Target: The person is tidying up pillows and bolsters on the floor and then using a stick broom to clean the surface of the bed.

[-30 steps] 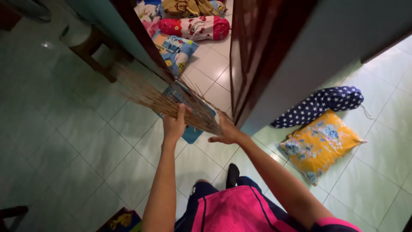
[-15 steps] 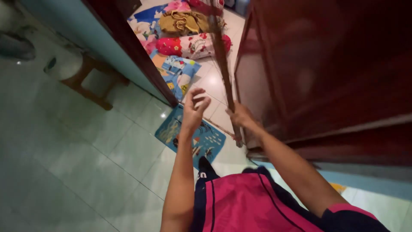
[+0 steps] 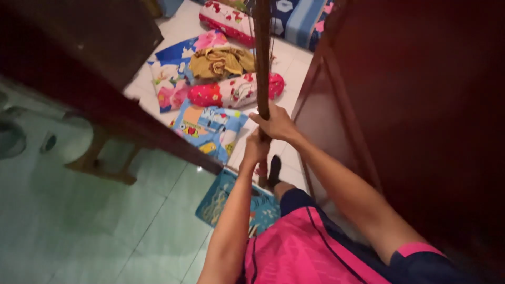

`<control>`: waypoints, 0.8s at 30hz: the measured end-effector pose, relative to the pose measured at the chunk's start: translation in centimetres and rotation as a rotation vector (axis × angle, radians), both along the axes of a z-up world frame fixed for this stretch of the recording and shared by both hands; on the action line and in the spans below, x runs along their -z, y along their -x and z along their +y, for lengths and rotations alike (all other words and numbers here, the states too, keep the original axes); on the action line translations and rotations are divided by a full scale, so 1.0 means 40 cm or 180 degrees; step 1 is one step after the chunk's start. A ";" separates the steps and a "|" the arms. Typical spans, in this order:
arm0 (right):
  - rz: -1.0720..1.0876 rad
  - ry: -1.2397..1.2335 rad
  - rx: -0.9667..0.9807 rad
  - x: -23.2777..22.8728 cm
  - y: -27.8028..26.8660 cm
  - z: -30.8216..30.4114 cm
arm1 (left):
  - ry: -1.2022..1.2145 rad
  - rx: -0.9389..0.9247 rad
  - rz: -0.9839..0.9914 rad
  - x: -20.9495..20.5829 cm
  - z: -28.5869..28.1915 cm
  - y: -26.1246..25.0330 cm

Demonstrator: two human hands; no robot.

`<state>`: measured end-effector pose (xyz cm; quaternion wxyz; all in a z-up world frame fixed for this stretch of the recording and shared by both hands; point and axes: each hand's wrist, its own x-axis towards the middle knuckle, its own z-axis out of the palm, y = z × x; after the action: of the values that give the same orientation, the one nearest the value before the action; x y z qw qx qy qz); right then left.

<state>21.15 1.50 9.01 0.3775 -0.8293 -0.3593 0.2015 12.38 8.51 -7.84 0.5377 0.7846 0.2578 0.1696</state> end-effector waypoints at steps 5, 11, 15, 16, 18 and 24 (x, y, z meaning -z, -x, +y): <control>0.0204 -0.0998 -0.0760 0.131 -0.321 0.203 | -0.0223 -0.0528 -0.0535 -0.167 0.262 -0.259; 0.1058 -0.0608 -0.1246 0.175 -0.606 0.398 | 0.1063 -0.0577 -0.0968 -0.302 0.537 -0.537; 0.0784 -0.0188 -0.1231 0.249 -0.750 0.493 | 0.2384 -0.0488 -0.1422 -0.293 0.656 -0.741; 0.0779 -0.0197 -0.1189 0.190 -0.781 0.521 | 0.2390 -0.0446 -0.1408 -0.294 0.692 -0.797; 0.0961 -0.0301 -0.0413 0.086 -0.832 0.564 | 0.1906 -0.0259 -0.1232 -0.281 0.752 -0.907; 0.0623 0.0150 0.0763 0.118 -1.182 0.701 | 0.1428 0.0637 -0.0951 -0.296 0.922 -1.272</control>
<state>68.41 29.55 4.28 0.4125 -0.8513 -0.2144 0.2432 63.26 45.37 4.01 0.7439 0.6339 0.1282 0.1682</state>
